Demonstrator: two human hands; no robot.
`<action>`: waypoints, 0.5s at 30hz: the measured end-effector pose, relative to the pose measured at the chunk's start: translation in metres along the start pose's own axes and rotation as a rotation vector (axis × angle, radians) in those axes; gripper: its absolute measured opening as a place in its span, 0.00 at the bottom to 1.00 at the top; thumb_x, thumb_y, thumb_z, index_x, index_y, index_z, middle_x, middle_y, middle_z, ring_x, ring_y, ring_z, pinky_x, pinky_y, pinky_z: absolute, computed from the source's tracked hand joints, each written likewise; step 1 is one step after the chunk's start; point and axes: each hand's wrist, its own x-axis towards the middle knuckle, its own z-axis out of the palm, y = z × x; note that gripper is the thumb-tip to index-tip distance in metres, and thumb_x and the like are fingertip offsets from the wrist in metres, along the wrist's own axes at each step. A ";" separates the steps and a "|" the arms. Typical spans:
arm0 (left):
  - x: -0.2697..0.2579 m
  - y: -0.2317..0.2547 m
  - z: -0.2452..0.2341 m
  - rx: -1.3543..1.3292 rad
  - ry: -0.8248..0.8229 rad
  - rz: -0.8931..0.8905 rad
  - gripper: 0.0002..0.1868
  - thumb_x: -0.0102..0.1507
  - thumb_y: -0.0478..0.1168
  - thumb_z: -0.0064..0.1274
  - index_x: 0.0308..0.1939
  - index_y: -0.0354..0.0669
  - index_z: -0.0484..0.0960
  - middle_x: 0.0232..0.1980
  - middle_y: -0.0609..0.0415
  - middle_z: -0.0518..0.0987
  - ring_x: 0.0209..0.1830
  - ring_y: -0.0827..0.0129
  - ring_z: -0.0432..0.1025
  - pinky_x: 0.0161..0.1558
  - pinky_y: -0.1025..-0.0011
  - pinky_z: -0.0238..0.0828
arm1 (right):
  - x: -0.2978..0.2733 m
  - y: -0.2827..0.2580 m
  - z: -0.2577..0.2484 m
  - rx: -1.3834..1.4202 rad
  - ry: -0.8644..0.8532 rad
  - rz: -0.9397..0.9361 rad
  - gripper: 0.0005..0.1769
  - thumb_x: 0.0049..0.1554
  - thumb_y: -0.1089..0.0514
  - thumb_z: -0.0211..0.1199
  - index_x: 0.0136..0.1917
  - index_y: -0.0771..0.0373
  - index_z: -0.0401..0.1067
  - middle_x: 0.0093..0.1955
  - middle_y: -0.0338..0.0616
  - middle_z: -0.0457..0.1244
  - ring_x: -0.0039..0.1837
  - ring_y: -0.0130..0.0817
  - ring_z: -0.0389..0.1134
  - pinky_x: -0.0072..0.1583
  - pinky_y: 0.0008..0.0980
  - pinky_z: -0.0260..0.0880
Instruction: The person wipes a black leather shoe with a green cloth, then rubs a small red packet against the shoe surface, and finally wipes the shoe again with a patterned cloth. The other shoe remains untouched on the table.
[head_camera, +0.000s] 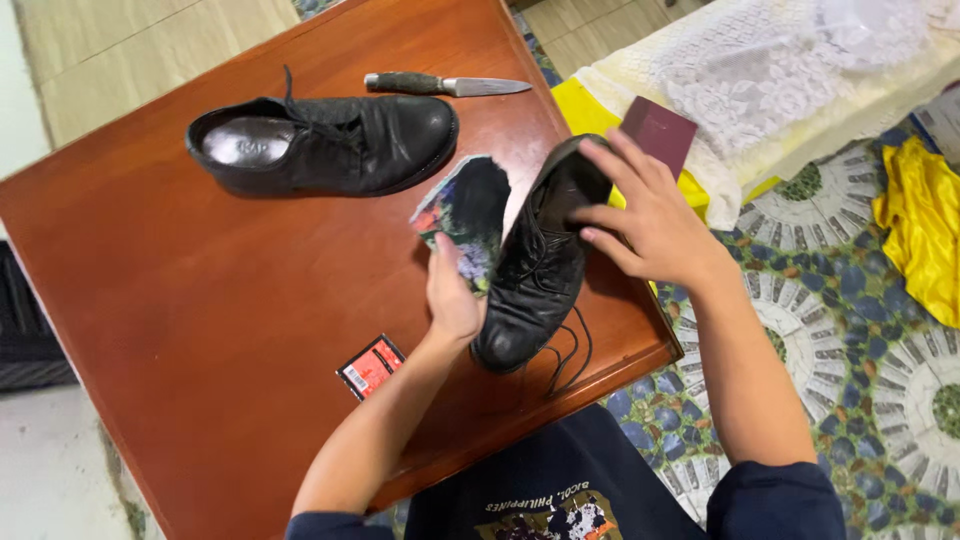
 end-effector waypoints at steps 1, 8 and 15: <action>-0.003 0.011 0.000 -0.026 0.026 -0.014 0.28 0.78 0.51 0.33 0.71 0.31 0.65 0.68 0.45 0.74 0.67 0.57 0.69 0.71 0.57 0.63 | 0.003 0.000 -0.003 0.022 -0.034 -0.040 0.11 0.56 0.51 0.67 0.49 0.57 0.81 0.81 0.55 0.52 0.84 0.61 0.46 0.77 0.57 0.50; -0.029 0.074 0.032 -0.102 0.078 -0.010 0.29 0.75 0.53 0.36 0.73 0.35 0.66 0.73 0.46 0.71 0.74 0.55 0.65 0.76 0.56 0.56 | 0.001 0.000 0.008 0.289 0.097 -0.030 0.10 0.53 0.54 0.71 0.43 0.62 0.77 0.78 0.53 0.57 0.85 0.63 0.44 0.80 0.57 0.49; -0.028 0.079 0.082 -0.574 0.023 0.082 0.21 0.72 0.52 0.46 0.68 0.54 0.69 0.75 0.49 0.69 0.79 0.47 0.59 0.81 0.41 0.48 | -0.011 -0.032 0.030 0.394 0.434 0.131 0.03 0.58 0.62 0.65 0.47 0.64 0.77 0.68 0.50 0.64 0.80 0.57 0.58 0.80 0.52 0.56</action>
